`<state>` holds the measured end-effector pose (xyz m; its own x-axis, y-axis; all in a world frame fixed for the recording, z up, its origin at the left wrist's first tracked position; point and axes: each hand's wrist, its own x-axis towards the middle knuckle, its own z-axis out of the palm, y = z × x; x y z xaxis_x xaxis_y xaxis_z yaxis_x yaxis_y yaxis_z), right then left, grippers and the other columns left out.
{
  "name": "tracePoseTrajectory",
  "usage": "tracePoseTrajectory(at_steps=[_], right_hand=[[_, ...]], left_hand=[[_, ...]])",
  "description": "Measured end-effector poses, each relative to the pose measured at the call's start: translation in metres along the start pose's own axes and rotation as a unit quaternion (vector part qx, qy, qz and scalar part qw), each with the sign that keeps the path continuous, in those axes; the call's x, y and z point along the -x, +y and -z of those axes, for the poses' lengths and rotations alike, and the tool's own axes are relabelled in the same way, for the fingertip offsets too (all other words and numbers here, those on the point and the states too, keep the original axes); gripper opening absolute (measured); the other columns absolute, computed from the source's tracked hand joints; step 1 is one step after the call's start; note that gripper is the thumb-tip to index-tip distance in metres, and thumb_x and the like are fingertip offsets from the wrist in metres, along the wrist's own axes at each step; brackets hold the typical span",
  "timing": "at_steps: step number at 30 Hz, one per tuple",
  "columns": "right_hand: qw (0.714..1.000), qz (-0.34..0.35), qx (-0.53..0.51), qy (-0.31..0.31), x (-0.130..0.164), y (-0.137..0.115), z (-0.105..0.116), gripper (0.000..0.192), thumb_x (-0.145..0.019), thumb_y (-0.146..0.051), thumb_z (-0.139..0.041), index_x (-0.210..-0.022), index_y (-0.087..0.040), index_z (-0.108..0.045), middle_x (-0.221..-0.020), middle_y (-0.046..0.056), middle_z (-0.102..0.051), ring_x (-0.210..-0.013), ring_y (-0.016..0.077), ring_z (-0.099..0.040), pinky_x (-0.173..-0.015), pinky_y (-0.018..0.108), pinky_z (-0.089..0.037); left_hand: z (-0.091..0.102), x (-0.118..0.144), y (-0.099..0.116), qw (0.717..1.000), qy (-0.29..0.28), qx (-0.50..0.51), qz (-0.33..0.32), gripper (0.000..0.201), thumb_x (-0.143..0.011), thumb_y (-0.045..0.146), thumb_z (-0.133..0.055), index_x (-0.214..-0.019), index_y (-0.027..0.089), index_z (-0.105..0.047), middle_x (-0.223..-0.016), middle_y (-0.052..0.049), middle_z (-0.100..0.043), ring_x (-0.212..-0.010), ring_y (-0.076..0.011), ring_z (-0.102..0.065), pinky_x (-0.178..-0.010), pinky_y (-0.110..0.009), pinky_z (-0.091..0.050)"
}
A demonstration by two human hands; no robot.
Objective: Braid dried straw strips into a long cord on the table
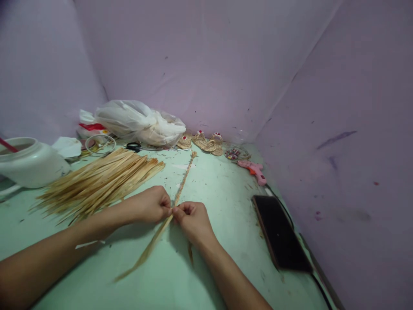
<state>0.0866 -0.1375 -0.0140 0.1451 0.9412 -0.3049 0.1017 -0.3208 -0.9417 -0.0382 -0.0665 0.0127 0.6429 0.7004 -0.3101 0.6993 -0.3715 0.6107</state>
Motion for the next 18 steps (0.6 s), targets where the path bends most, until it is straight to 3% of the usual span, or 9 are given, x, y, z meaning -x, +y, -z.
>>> tracePoseTrajectory(at_steps=[3, 7, 9, 12, 15, 18], right_hand=[[0.999, -0.015, -0.033, 0.007, 0.0, -0.001, -0.001, 0.024, -0.062, -0.032, -0.058, -0.049, -0.013, -0.05, -0.042, -0.004, -0.042, -0.039, 0.0039, -0.025, -0.041, 0.021, -0.015], [0.998, -0.025, -0.06, -0.009, 0.0, -0.001, -0.001, 0.024, -0.061, -0.033, -0.06, -0.051, -0.013, -0.052, -0.043, -0.003, -0.044, -0.037, 0.0031, -0.024, -0.039, 0.021, -0.013], [0.997, -0.027, -0.065, -0.013, 0.0, -0.001, 0.0, 0.024, -0.061, -0.033, -0.06, -0.05, -0.013, -0.052, -0.041, -0.004, -0.043, -0.036, 0.0027, -0.022, -0.039, 0.021, -0.012], [0.997, -0.021, -0.067, -0.017, 0.0, 0.0, 0.001, 0.025, -0.062, -0.032, -0.06, -0.049, -0.013, -0.051, -0.039, -0.005, -0.04, -0.036, 0.0026, -0.021, -0.039, 0.021, -0.011], [0.997, -0.027, -0.07, -0.014, 0.0, 0.001, 0.001, 0.023, -0.062, -0.032, -0.06, -0.051, -0.013, -0.053, -0.042, -0.004, -0.044, -0.037, 0.0028, -0.023, -0.039, 0.021, -0.012], [0.997, -0.033, -0.061, -0.016, 0.0, 0.002, 0.001, 0.025, -0.062, -0.034, -0.06, -0.052, -0.013, -0.053, -0.043, -0.004, -0.042, -0.037, 0.0029, -0.021, -0.039, 0.021, -0.011]], left_hand=[[0.005, 0.001, -0.001, 1.0, -0.01, -0.004, -0.015, 0.017, -0.056, 0.025, -0.045, -0.044, 0.014, -0.05, -0.038, 0.003, -0.034, -0.041, -0.0069, -0.026, -0.042, -0.021, -0.018], [0.023, 0.001, -0.008, 0.992, -0.123, 0.033, -0.016, 0.018, -0.057, 0.026, -0.045, -0.049, 0.013, -0.055, -0.042, 0.001, -0.045, -0.038, -0.0082, -0.033, -0.041, -0.021, -0.023], [0.037, 0.0, -0.015, 0.992, -0.121, 0.039, -0.002, 0.02, -0.057, 0.028, -0.046, -0.056, 0.013, -0.059, -0.045, 0.001, -0.049, -0.04, -0.0089, -0.037, -0.042, -0.021, -0.026], [0.061, -0.002, -0.026, 0.999, 0.037, 0.028, 0.015, 0.022, -0.056, 0.027, -0.048, -0.064, 0.012, -0.062, -0.053, 0.0, -0.053, -0.049, -0.0097, -0.042, -0.048, -0.019, -0.03], [0.081, -0.001, -0.035, 0.975, 0.214, -0.019, 0.052, 0.022, -0.057, 0.027, -0.047, -0.063, 0.012, -0.062, -0.053, 0.0, -0.053, -0.053, -0.0109, -0.044, -0.05, -0.02, -0.03], [0.087, 0.0, -0.041, 0.951, 0.286, -0.059, 0.098, 0.021, -0.056, 0.026, -0.048, -0.063, 0.012, -0.063, -0.053, -0.001, -0.054, -0.056, -0.0128, -0.046, -0.052, -0.021, -0.031]])
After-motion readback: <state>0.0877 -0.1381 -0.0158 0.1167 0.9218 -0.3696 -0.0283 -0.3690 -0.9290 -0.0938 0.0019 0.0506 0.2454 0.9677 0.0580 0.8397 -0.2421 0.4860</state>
